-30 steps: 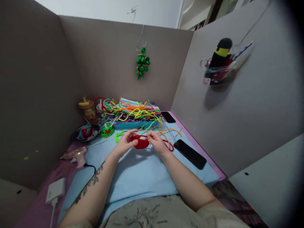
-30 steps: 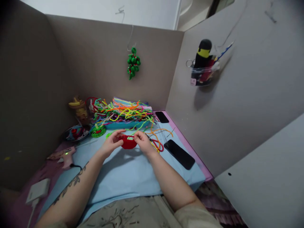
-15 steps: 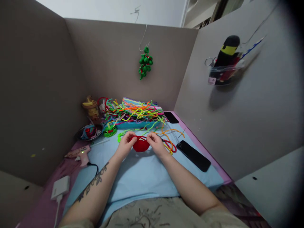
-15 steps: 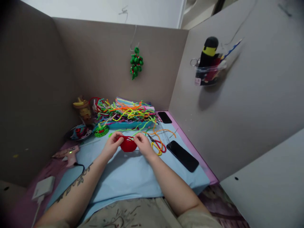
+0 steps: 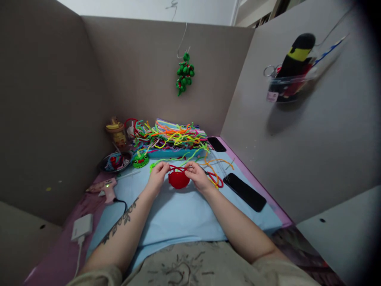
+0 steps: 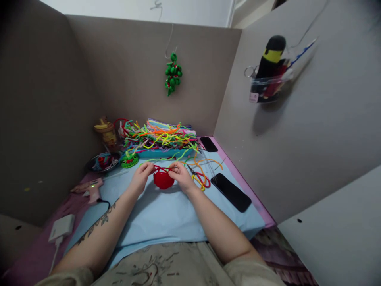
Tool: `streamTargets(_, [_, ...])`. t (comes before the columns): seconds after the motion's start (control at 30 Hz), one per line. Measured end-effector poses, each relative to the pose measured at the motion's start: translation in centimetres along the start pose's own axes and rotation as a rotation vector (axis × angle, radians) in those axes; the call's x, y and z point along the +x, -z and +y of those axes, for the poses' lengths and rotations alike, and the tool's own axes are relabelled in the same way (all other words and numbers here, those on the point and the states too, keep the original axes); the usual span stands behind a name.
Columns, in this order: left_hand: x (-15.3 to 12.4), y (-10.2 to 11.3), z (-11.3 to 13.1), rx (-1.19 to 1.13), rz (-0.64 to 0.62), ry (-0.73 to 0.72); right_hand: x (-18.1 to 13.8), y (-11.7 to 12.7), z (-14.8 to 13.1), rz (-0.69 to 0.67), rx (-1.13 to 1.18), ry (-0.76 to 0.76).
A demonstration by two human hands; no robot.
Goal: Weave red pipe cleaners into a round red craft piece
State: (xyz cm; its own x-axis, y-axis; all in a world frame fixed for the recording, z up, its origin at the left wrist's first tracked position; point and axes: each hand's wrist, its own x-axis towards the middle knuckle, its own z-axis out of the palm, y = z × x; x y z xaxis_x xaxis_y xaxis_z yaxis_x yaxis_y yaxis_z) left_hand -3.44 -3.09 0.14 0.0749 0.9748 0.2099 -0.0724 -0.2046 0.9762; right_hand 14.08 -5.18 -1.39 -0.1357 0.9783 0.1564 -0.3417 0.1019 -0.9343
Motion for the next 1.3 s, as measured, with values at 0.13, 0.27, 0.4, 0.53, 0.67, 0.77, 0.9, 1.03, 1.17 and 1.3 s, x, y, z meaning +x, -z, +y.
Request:
streamTargets(0.13, [0.2,0.5,-0.1,0.078,0.04,-0.016,0.0,0.0,0.0,0.017,0.033,-0.003])
streamTargets(0.27, [0.2,0.7,-0.2,0.091,0.004,-0.022,0.3,0.3,-0.1,0.09,0.059,0.014])
streamTargets(0.4, [0.2,0.6,-0.3,0.169,-0.024,0.006,0.3,0.2,-0.5,0.129,0.092,0.003])
streamTargets(0.53, [0.3,0.6,-0.3,0.262,-0.031,0.017,0.2,0.0,-0.9,0.151,0.1,0.005])
streamTargets(0.67, [0.2,0.8,-0.2,0.27,-0.081,0.043,0.4,0.2,-1.1,0.203,0.135,0.011])
streamTargets(0.77, [0.3,0.9,-0.2,0.257,-0.109,0.06,0.5,0.4,-1.2,0.214,0.159,0.009])
streamTargets(0.9, [0.6,1.4,-0.3,0.291,-0.096,0.055,0.7,0.8,-1.0,0.206,0.165,0.025])
streamTargets(1.03, [0.9,1.8,-0.7,0.329,-0.105,0.039,0.9,1.0,-0.5,0.167,0.124,0.044])
streamTargets(1.17, [0.7,1.5,-0.5,0.341,-0.114,-0.067,0.8,1.0,-0.3,0.118,0.109,0.031])
streamTargets(1.3, [0.0,0.9,0.3,0.414,-0.104,-0.174,0.6,0.9,-0.2,0.054,0.099,0.008])
